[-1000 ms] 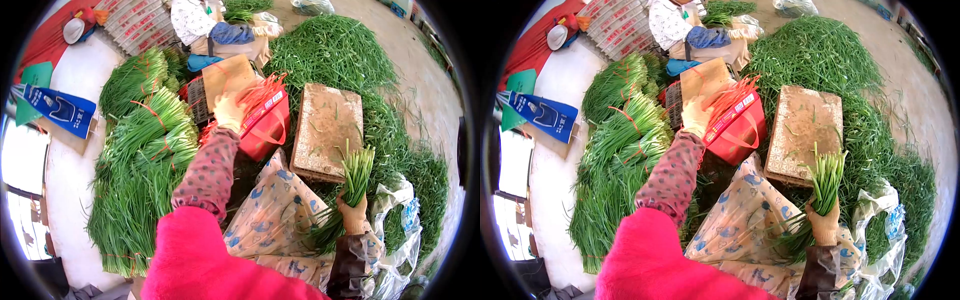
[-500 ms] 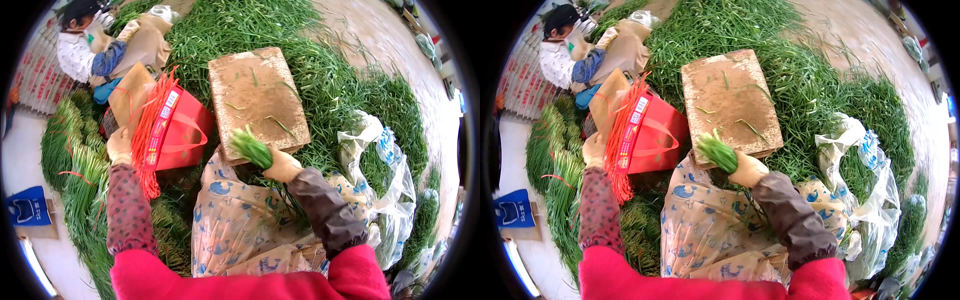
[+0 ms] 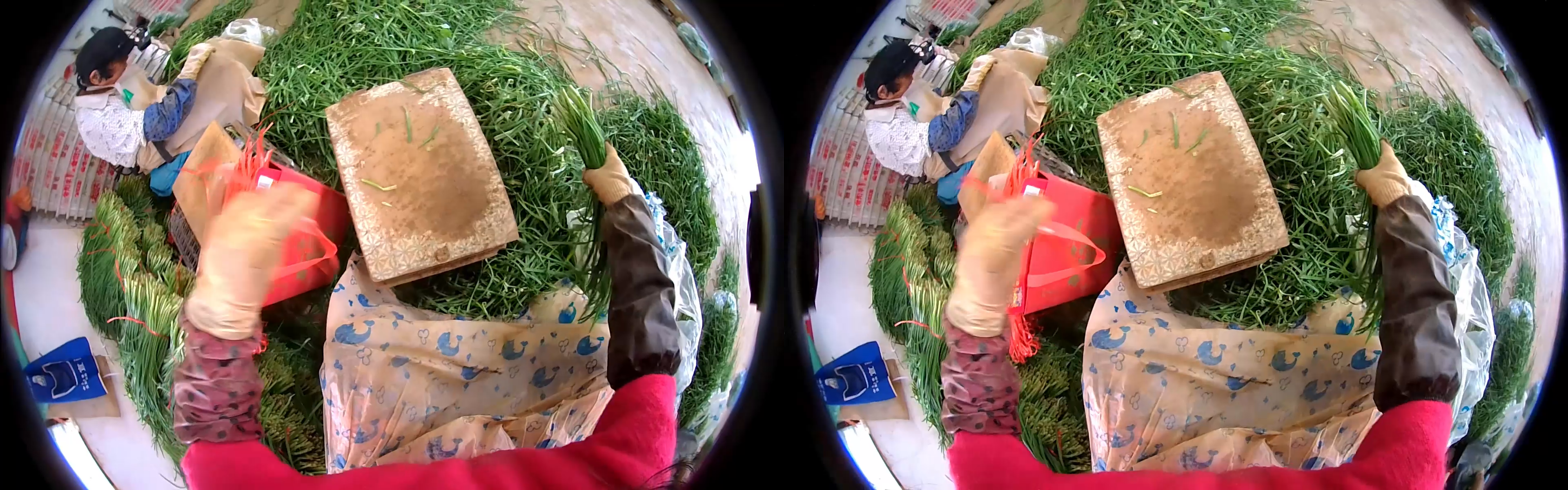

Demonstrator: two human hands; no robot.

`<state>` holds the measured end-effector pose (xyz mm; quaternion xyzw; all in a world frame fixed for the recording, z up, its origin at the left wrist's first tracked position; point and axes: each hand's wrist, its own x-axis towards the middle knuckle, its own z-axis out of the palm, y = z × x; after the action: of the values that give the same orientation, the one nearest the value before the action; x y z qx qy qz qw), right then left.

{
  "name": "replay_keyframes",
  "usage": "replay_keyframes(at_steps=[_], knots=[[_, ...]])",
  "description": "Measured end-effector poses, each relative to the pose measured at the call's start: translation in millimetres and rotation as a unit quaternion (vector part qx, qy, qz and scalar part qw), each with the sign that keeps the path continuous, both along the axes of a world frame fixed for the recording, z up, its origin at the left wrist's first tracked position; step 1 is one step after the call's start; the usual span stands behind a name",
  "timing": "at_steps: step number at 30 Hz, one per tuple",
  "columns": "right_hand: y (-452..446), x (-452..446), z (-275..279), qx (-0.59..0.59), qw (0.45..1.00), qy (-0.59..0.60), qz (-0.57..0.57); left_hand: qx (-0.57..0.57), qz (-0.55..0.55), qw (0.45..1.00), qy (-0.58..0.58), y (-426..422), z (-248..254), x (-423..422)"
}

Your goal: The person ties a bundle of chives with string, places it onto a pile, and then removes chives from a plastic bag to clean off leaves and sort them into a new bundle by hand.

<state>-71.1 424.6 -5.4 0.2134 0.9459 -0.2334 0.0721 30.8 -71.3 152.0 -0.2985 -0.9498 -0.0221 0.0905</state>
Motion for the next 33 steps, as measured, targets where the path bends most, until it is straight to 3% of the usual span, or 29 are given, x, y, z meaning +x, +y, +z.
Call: replay_keyframes(at_steps=[2, 4, 6, 8, 9, 10, 11, 12, 14, 16, 18, 20, 21, 22, 24, 26, 28, 31, 33], knots=[[12, 15, 8, 0.008, 1.0, 0.016, -0.001, 0.001, -0.116, 0.988, -0.103, 43, -30, -20], [9, 31, 16, 0.038, 0.997, 0.065, 0.035, 0.02, -0.192, 0.976, -0.105, 68, -84, -41], [-11, 38, 35, 0.144, 0.989, -0.017, 0.018, 0.06, -0.227, 0.96, -0.155, 78, -151, -67], [-18, 43, 40, 0.208, 0.973, -0.053, 0.083, -0.048, -0.191, 0.957, -0.213, 90, -198, -91], [-23, 47, 43, 0.231, 0.962, -0.016, 0.146, -0.048, -0.192, 0.957, -0.212, 97, -214, -104], [-26, 52, 36, 0.231, 0.962, -0.017, 0.145, -0.049, -0.095, 0.948, -0.298, 104, -227, -115], [-28, 56, 24, 0.114, 0.984, 0.038, 0.135, -0.051, 0.003, 0.924, -0.379, 107, -239, -125], [-30, 58, 17, -0.005, 0.988, 0.094, 0.123, -0.052, 0.003, 0.923, -0.38, 104, -246, -132], [-61, 51, 40, -0.006, 0.988, 0.067, 0.142, 0.028, 0.022, 0.927, -0.373, 97, -254, -141], [-93, 38, 58, 0.012, 0.975, 0.033, 0.217, 0.028, 0.065, 0.937, -0.343, 103, -241, -132], [-132, 23, 74, 0.004, 0.965, 0.001, 0.263, -0.073, -0.167, 0.978, -0.103, 93, -246, -133], [-164, 12, 64, -0.026, 0.938, 0.071, 0.339, -0.172, -0.083, 0.966, -0.176, 110, -212, -113], [-179, 6, 60, -0.037, 0.922, 0.088, 0.374, 0.011, -0.049, 0.984, -0.169, 113, -218, -106], [-194, 4, 56, -0.05, 0.908, 0.092, 0.407, 0.198, -0.048, 0.967, -0.151, 116, -226, -100], [-221, 1, 40, -0.05, 0.885, 0.059, 0.459, -0.007, -0.127, 0.983, -0.132, 99, -218, -81], [-241, 0, 9, -0.023, 0.88, 0.03, 0.473, -0.171, -0.197, 0.949, -0.179, 75, -229, -61], [-265, 9, -95, 0.116, 0.891, 0.217, 0.381, -0.195, -0.229, 0.93, -0.21, 68, -231, -39], [-256, 15, -102, 0.051, 0.888, 0.202, 0.41, -0.097, -0.219, 0.943, -0.232, 76, -223, -12], [-253, 11, -95, 0.051, 0.889, 0.158, 0.426, -0.099, -0.217, 0.941, -0.238, 78, -225, -6]])
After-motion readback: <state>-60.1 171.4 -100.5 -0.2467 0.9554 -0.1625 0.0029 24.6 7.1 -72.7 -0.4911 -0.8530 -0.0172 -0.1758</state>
